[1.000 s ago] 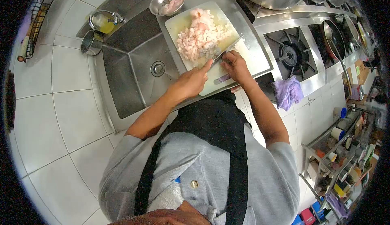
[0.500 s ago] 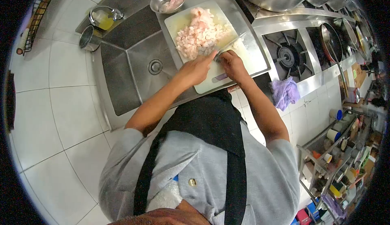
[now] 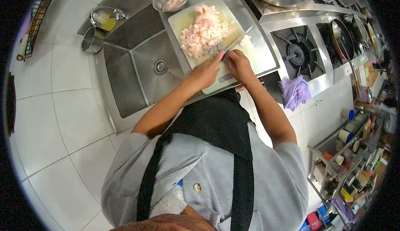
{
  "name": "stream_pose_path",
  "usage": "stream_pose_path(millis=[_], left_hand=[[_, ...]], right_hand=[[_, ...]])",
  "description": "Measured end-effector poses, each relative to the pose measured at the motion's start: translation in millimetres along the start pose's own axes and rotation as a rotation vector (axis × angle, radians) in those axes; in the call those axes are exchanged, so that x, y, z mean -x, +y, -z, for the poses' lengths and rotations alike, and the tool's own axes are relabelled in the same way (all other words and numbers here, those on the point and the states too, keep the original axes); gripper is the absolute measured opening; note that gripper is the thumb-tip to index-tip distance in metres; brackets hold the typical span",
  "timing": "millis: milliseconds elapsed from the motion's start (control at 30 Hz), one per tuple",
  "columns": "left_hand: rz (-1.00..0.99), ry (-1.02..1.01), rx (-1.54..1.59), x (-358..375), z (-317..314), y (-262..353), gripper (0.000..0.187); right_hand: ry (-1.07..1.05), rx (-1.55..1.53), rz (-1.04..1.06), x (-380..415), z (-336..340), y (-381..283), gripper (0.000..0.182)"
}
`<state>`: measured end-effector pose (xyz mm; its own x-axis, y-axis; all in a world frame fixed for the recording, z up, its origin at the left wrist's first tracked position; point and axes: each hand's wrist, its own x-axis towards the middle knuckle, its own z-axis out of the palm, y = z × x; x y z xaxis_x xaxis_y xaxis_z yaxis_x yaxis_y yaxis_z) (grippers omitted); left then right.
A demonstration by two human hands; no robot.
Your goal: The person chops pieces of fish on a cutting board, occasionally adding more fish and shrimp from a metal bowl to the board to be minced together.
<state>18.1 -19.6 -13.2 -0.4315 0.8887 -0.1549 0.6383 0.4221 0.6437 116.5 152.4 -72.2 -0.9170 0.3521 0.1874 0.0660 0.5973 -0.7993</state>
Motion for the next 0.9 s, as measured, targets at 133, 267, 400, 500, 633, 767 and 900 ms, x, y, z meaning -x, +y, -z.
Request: stream_pose_path(millis=[133, 267, 400, 500, 633, 767, 900], left_hand=[[0.019, -0.117, -0.072, -2.3, 24.4, 4.5, 0.062], [0.049, -0.084, 0.018, 3.7, -3.7, -6.5, 0.062], [0.066, -0.149, -0.012, -0.4, 23.4, 14.3, 0.063], [0.029, -0.09, -0.027, 18.6, 5.1, -1.9, 0.064], [0.082, -0.118, 0.034, -22.3, 12.0, -1.7, 0.064], [0.162, -0.021, 0.127, 0.1, 54.8, 12.0, 0.063], [0.169, 0.091, 0.115, 20.5, 48.9, 3.0, 0.064]], right_hand=[[-0.01, -0.006, 0.037, -1.4, 3.9, -2.9, 0.018], [-0.025, -0.012, -0.036, 4.9, 2.2, -5.0, 0.017], [-0.025, -0.051, 0.013, 0.5, 4.1, -2.4, 0.015], [-0.011, -0.022, -0.03, 1.7, 0.3, -0.2, 0.015], [-0.018, -0.032, 0.014, -2.4, 0.4, -3.8, 0.015], [0.013, -0.005, -0.05, -7.4, -12.7, -14.5, 0.017], [0.022, 0.169, 0.111, -7.1, -6.9, -1.0, 0.032]])
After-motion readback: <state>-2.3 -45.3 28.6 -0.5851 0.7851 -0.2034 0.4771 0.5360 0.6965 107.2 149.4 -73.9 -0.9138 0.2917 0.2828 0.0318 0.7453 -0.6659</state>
